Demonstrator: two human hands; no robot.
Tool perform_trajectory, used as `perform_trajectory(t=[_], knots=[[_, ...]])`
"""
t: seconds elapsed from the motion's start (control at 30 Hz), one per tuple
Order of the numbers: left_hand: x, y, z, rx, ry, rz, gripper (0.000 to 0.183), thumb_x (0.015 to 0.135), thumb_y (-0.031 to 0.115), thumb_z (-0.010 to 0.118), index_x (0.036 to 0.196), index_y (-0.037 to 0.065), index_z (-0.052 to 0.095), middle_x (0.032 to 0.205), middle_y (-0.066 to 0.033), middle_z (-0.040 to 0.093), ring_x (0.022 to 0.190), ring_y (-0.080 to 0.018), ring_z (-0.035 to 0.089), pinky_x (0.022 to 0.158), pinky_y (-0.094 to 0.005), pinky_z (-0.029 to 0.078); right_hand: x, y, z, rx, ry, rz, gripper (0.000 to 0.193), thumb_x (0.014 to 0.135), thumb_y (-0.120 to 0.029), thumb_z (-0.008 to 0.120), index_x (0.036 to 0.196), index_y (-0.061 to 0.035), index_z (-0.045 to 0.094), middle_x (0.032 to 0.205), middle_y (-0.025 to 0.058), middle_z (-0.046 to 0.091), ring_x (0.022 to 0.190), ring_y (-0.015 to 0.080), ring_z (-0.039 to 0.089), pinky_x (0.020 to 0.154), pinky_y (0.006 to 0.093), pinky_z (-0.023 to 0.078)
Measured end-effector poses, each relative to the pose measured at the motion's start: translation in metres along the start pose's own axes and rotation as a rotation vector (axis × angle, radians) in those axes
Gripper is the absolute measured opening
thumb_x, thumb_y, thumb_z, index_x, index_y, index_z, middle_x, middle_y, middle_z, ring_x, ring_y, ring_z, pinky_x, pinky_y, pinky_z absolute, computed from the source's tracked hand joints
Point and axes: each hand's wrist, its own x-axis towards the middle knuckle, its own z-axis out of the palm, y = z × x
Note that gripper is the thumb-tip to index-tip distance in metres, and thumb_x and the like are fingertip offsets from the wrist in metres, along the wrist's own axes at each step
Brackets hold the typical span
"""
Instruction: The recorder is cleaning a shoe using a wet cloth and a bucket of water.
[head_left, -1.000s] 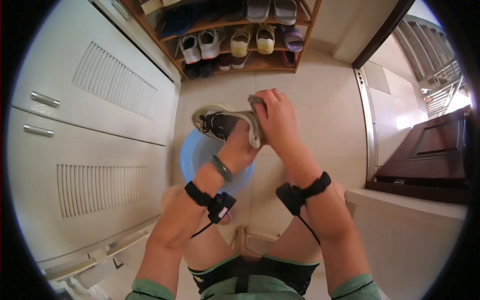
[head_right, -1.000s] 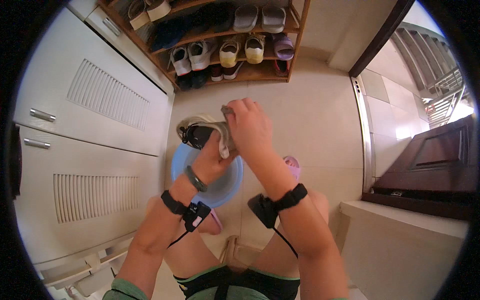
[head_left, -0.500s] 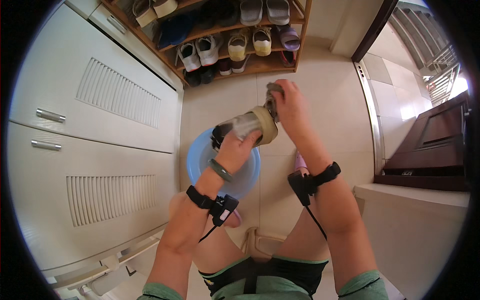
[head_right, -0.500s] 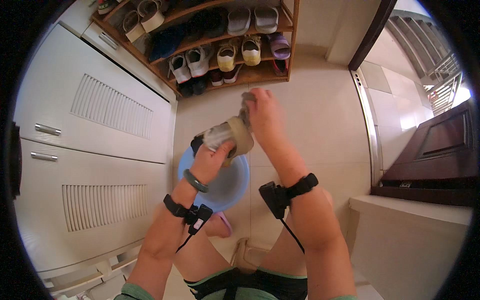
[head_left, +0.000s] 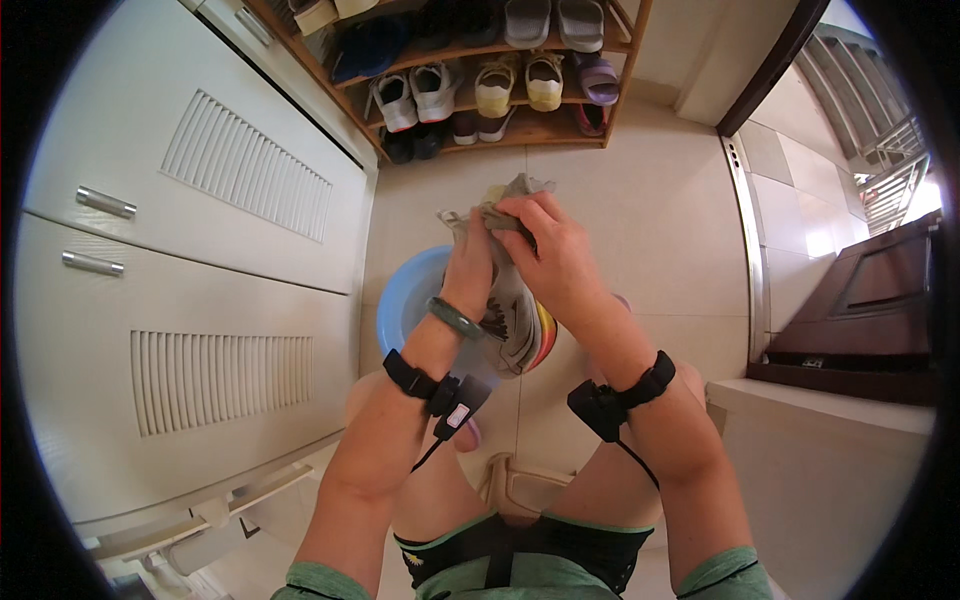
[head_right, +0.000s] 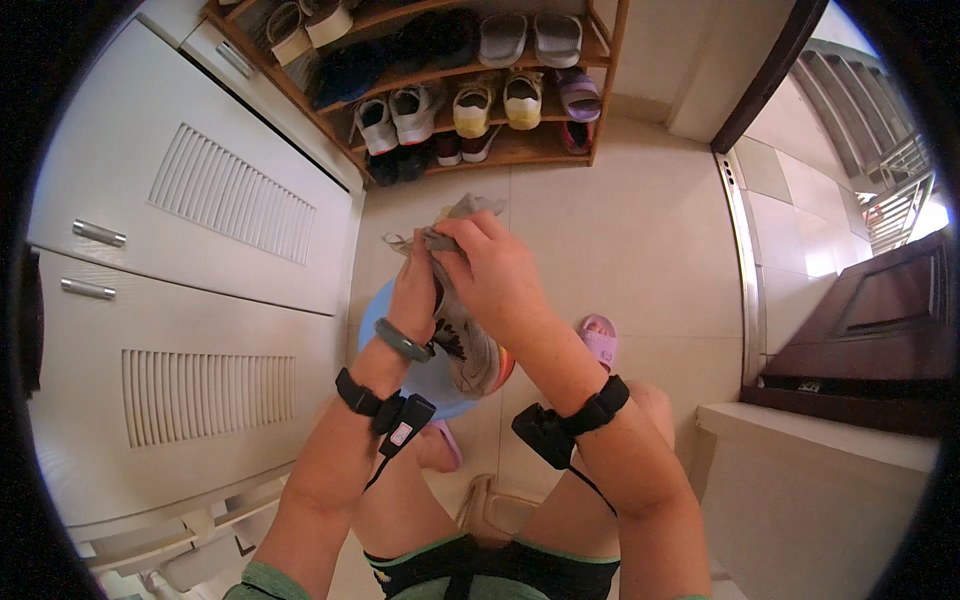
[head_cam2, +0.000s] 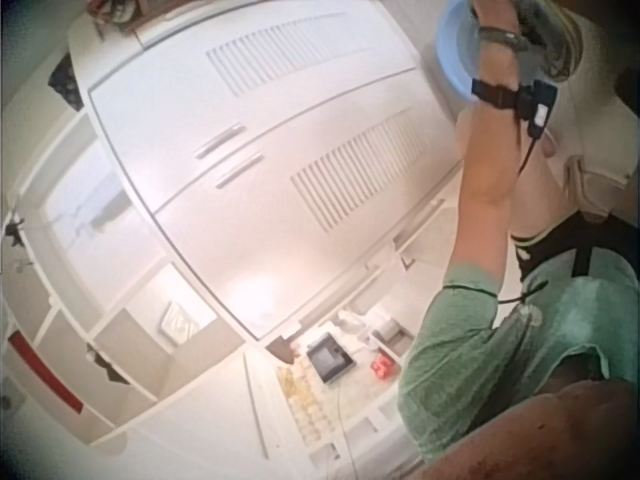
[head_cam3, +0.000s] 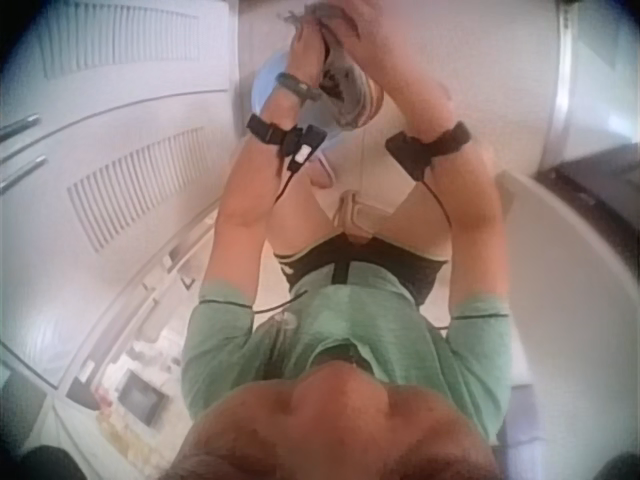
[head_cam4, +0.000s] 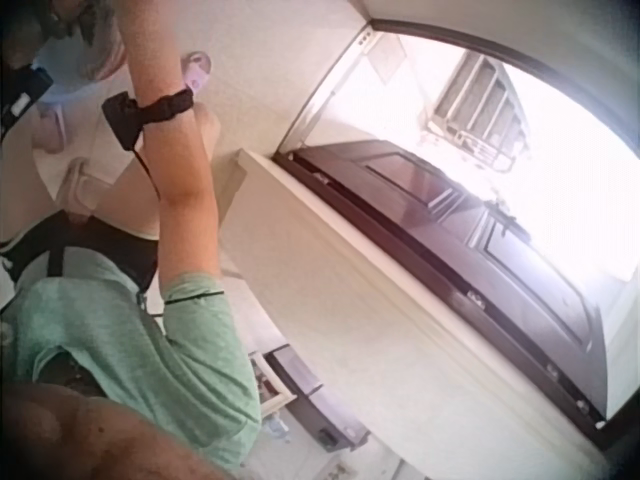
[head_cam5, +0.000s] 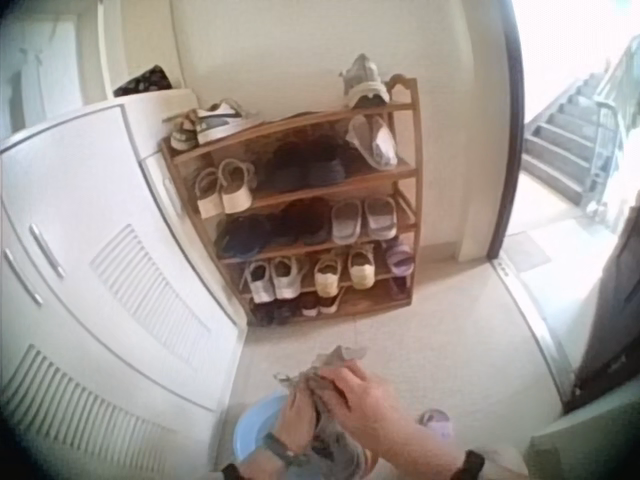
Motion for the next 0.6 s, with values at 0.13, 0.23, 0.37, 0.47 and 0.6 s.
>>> perform_trajectory(t=[0.13,0.23,0.37,0.47,0.6], knots=[[-0.002,0.032,0.008,-0.487,0.120,-0.298,0.053,0.094,0.047,0.038,0.116,0.000,0.052,0.110,-0.0091,0.056,0.099,-0.0171,0.052,0.087,-0.0303,0.042,-0.015,0.008,-0.001,-0.001,-0.154,0.144,0.019,0.080,-0.013,0.058,0.098,-0.0068,0.060,0.092,0.0142,0.057,0.081,0.0359,0.057,0.070,0.0411,0.047],[0.013,0.019,-0.021,-0.696,0.260,-0.258,0.051,0.092,0.046,0.044,0.115,0.000,0.052,0.113,-0.0092,0.056,0.100,-0.0195,0.054,0.087,-0.0328,0.043,-0.038,0.011,0.009,-0.051,-0.269,0.007,0.018,0.081,-0.008,0.057,0.098,-0.0044,0.058,0.086,0.0139,0.054,0.076,0.0338,0.056,0.068,0.0377,0.047],[0.014,0.024,-0.017,-0.657,0.379,-0.240,0.048,0.092,0.042,0.047,0.115,0.000,0.051,0.113,-0.0092,0.057,0.101,-0.0212,0.055,0.087,-0.0347,0.044,-0.054,0.021,0.005,-0.022,-0.419,0.062,0.018,0.079,-0.007,0.058,0.097,-0.0049,0.059,0.087,0.0131,0.054,0.076,0.0321,0.057,0.067,0.0367,0.048],[0.014,0.026,-0.023,-0.748,0.276,-0.255,0.046,0.091,0.039,0.051,0.115,0.001,0.051,0.113,-0.0085,0.057,0.099,-0.0203,0.056,0.086,-0.0334,0.045,-0.048,0.018,0.000,0.038,-0.384,0.065,0.019,0.079,-0.006,0.059,0.098,-0.0049,0.059,0.088,0.0127,0.055,0.076,0.0310,0.057,0.067,0.0353,0.048],[0.008,0.026,-0.021,-0.570,0.001,-0.154,0.040,0.086,0.026,0.059,0.116,0.000,0.051,0.111,-0.0079,0.057,0.098,-0.0187,0.055,0.083,-0.0333,0.045,-0.023,0.007,-0.003,0.130,-0.009,0.086,0.022,0.078,-0.006,0.059,0.100,-0.0037,0.058,0.096,0.0154,0.057,0.085,0.0357,0.057,0.073,0.0400,0.047]])
